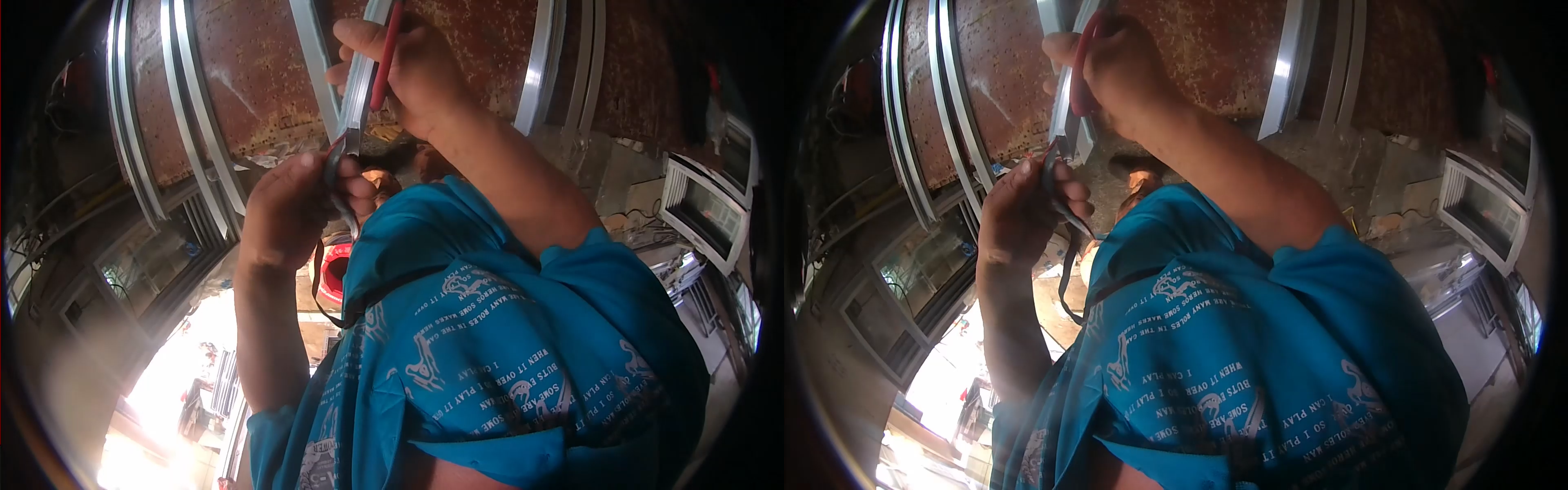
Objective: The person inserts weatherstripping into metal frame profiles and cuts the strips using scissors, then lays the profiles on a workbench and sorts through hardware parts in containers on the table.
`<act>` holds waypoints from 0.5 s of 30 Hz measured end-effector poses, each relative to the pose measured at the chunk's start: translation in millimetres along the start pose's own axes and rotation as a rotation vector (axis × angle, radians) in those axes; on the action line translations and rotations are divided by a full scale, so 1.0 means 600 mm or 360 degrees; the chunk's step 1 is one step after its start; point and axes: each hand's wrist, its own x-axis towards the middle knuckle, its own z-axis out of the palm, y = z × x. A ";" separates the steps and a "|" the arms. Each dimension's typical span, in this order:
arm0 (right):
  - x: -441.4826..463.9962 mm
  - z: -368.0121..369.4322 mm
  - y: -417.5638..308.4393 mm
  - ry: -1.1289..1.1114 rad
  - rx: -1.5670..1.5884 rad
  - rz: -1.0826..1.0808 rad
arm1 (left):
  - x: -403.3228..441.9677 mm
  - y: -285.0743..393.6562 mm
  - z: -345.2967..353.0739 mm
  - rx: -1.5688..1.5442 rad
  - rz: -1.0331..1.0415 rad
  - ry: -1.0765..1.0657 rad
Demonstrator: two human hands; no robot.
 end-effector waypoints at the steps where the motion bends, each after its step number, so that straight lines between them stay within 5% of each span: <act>1: 0.002 0.000 0.000 -0.0014 0.0010 -0.0010 | 0.006 -0.001 -0.009 -0.0002 0.0003 0.0000; 10: 0.004 0.000 0.005 0.0009 -0.0019 -0.0002 | 0.014 -0.010 -0.015 -0.0481 -0.0067 0.0013; 15: 0.003 0.004 0.005 0.0019 -0.0014 0.0003 | 0.007 0.010 -0.017 0.0201 0.0205 0.0169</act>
